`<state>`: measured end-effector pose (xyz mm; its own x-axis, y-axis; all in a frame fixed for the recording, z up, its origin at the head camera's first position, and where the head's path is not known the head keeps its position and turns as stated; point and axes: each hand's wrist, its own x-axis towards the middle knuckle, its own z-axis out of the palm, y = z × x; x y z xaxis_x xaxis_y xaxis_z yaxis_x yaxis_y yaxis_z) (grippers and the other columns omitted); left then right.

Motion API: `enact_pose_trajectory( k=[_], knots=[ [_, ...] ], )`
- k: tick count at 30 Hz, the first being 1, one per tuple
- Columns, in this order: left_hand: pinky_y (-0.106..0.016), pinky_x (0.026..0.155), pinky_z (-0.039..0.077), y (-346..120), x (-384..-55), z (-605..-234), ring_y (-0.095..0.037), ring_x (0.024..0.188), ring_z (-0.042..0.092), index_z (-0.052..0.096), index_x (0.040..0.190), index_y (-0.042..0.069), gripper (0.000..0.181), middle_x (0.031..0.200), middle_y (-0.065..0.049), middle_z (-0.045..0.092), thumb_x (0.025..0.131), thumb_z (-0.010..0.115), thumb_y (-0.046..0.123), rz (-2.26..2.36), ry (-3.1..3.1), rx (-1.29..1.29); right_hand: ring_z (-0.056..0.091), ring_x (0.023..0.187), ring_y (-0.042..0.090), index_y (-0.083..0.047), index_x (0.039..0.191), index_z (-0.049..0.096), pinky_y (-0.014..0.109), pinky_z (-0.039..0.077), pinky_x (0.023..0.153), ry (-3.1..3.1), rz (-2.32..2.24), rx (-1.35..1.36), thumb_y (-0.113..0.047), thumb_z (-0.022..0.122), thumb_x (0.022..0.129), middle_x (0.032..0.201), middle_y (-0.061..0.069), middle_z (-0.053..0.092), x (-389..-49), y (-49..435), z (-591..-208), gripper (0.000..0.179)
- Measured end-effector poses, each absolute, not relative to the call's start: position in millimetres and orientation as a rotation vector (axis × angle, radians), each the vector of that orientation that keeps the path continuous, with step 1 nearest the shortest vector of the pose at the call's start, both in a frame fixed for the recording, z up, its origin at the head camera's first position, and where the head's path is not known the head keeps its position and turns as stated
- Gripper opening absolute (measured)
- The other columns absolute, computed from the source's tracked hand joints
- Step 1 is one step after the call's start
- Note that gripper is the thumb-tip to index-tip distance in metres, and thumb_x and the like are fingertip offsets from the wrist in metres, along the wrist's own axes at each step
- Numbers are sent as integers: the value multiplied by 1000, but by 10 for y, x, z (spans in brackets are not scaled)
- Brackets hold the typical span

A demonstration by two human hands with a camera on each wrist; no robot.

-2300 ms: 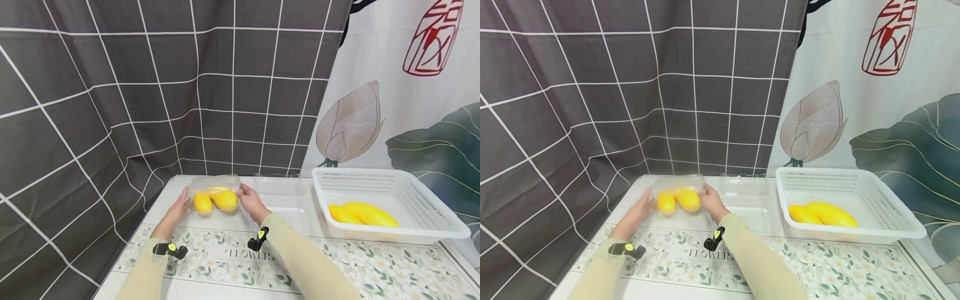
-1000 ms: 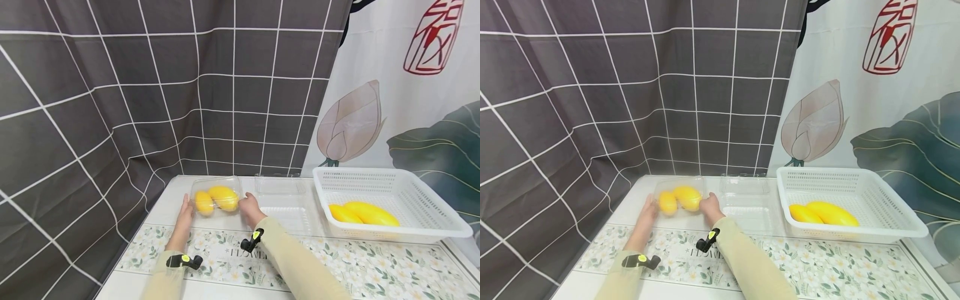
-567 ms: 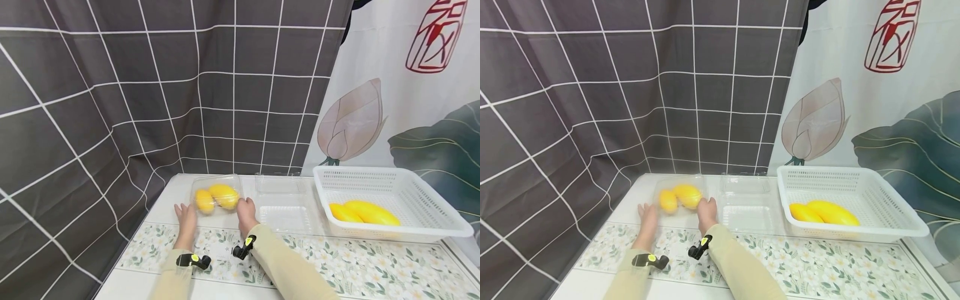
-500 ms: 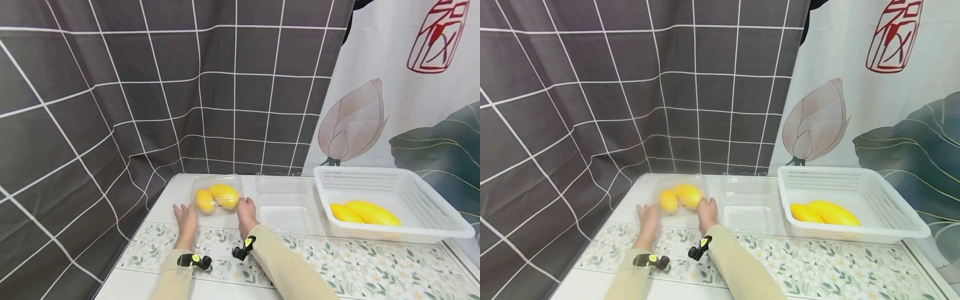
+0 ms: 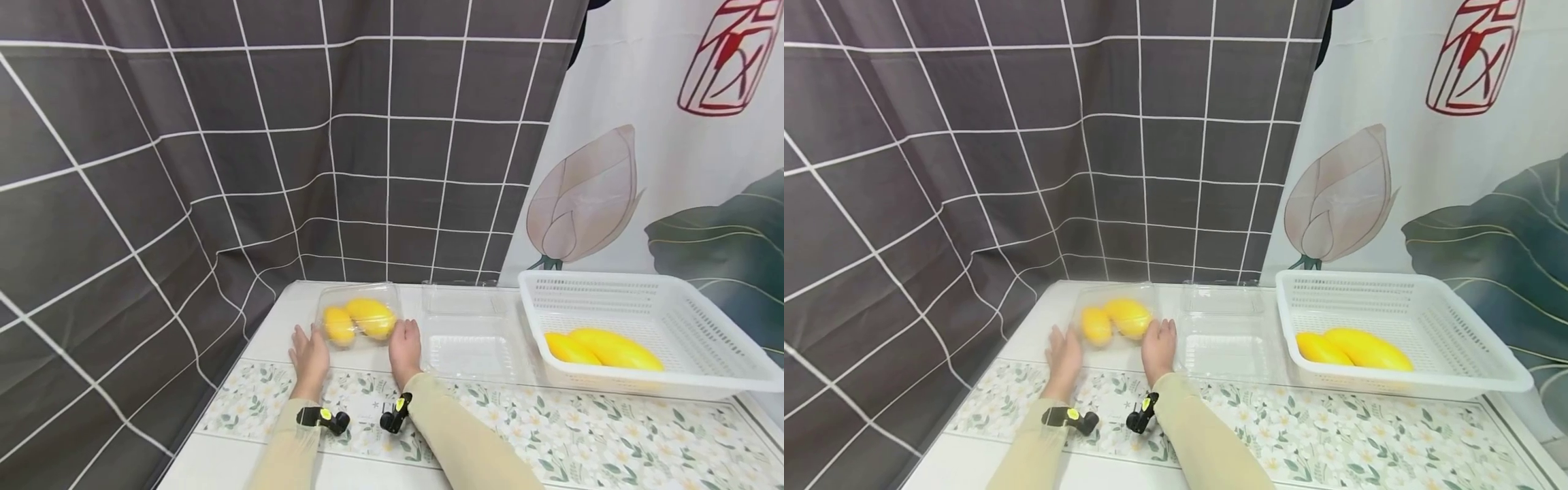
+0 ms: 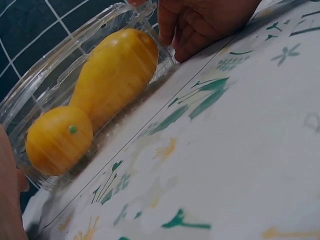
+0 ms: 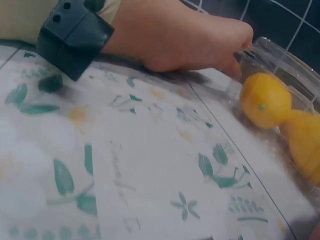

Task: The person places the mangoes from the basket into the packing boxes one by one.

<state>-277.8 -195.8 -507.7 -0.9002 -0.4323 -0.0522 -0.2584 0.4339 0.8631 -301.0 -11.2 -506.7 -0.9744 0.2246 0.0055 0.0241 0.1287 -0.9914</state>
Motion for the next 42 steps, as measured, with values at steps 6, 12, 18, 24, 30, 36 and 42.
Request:
enact_pose_trajectory(
  k=[6,12,18,24,30,36,42],
  knots=[
    [-51,122,-17,-1977,-2796,-5078,-33,154,-14,9,162,4,69,169,-17,-10,106,9,44,-1396,-2548,523,29,149,40,10,139,53,51,21,124,-2299,1802,-185,-28,29,108,156,26,39,-3050,-101,-5084,55],
    [-52,122,-18,-1986,-2793,-5096,-37,154,-13,12,162,4,69,168,-20,-11,106,5,43,-1318,-2607,474,36,146,37,11,123,64,48,27,123,-2331,1683,-142,-22,28,108,153,25,44,-3050,-100,-5094,52],
    [-52,121,-19,-1980,-2793,-5100,-37,154,-15,11,162,5,65,168,-20,-12,105,4,34,-1294,-2631,448,43,141,40,15,126,62,47,33,120,-2361,1644,-149,-19,29,105,149,23,50,-3074,-104,-5087,52],
    [-52,121,-18,-1980,-2796,-5096,-38,154,-14,13,162,5,63,168,-21,-10,105,4,31,-1292,-2624,444,45,139,41,15,129,60,48,34,119,-2360,1663,-155,-20,29,104,149,22,50,-3082,-102,-5096,53],
    [-55,122,-15,-2000,-2824,-5117,-41,154,-10,11,161,1,63,167,-24,-6,107,9,33,-1259,-2619,456,42,141,40,11,144,47,49,31,121,-2263,1751,-118,-22,35,106,150,24,48,-3054,-79,-5140,52],
    [-50,127,1,-1989,-2801,-5110,-35,155,3,1,164,11,64,169,-17,3,108,21,35,-1596,-2276,500,37,145,38,0,160,21,50,29,121,-2126,1944,-36,-22,39,107,158,19,39,-3010,-55,-5181,60],
    [-46,127,13,-1844,-2771,-5077,-34,154,15,6,164,12,60,169,-16,11,109,22,30,-2006,-1911,336,30,150,29,-6,159,28,44,23,124,-2200,1939,15,-27,34,108,162,8,35,-2982,-15,-5195,56]
  ],
)
